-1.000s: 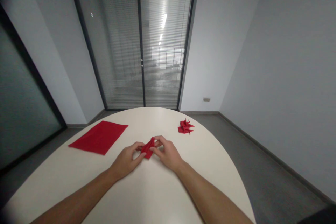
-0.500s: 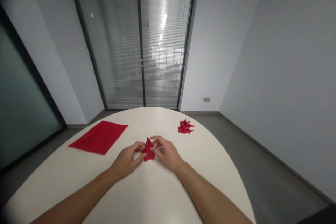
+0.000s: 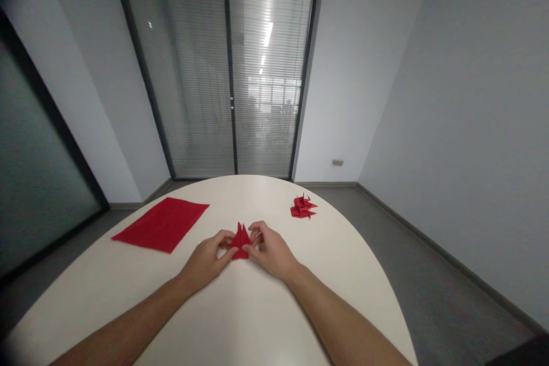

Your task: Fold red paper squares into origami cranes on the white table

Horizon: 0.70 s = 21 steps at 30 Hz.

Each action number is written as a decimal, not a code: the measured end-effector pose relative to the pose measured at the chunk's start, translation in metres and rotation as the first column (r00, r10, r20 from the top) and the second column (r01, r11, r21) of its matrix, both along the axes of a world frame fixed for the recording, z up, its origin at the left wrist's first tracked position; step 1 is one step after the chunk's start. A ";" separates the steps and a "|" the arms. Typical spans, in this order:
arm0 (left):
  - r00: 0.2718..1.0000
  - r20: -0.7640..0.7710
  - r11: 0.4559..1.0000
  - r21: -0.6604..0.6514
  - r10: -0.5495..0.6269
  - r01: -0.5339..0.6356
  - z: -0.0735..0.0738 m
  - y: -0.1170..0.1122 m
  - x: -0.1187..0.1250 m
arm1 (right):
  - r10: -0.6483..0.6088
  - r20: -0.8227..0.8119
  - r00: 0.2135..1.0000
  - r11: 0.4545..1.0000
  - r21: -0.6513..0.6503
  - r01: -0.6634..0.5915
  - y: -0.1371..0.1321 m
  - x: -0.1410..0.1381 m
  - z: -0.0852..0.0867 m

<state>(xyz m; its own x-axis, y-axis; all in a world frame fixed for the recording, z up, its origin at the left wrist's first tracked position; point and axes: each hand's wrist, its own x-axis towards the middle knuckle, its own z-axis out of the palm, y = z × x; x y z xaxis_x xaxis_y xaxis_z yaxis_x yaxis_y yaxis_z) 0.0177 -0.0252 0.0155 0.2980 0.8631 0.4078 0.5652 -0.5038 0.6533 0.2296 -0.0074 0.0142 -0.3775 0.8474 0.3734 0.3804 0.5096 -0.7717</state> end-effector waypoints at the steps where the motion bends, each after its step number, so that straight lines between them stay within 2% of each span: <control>1: 1.000 0.001 1.000 -0.002 -0.003 0.003 0.000 0.000 0.000 | -0.006 0.003 1.000 1.000 -0.006 0.006 0.000 0.000 0.000; 4: 1.000 -0.006 1.000 -0.006 0.000 0.000 0.000 -0.001 0.000 | 0.000 0.018 1.000 1.000 -0.021 0.000 0.000 -0.001 0.001; 12: 1.000 0.009 1.000 -0.025 0.007 -0.007 -0.001 0.002 -0.003 | 0.110 0.053 0.993 0.994 -0.026 -0.109 -0.007 -0.002 0.007; 21: 0.998 0.021 0.995 -0.085 -0.058 0.059 0.010 -0.004 -0.001 | 0.050 0.175 0.983 0.998 0.030 -0.056 -0.008 -0.001 0.011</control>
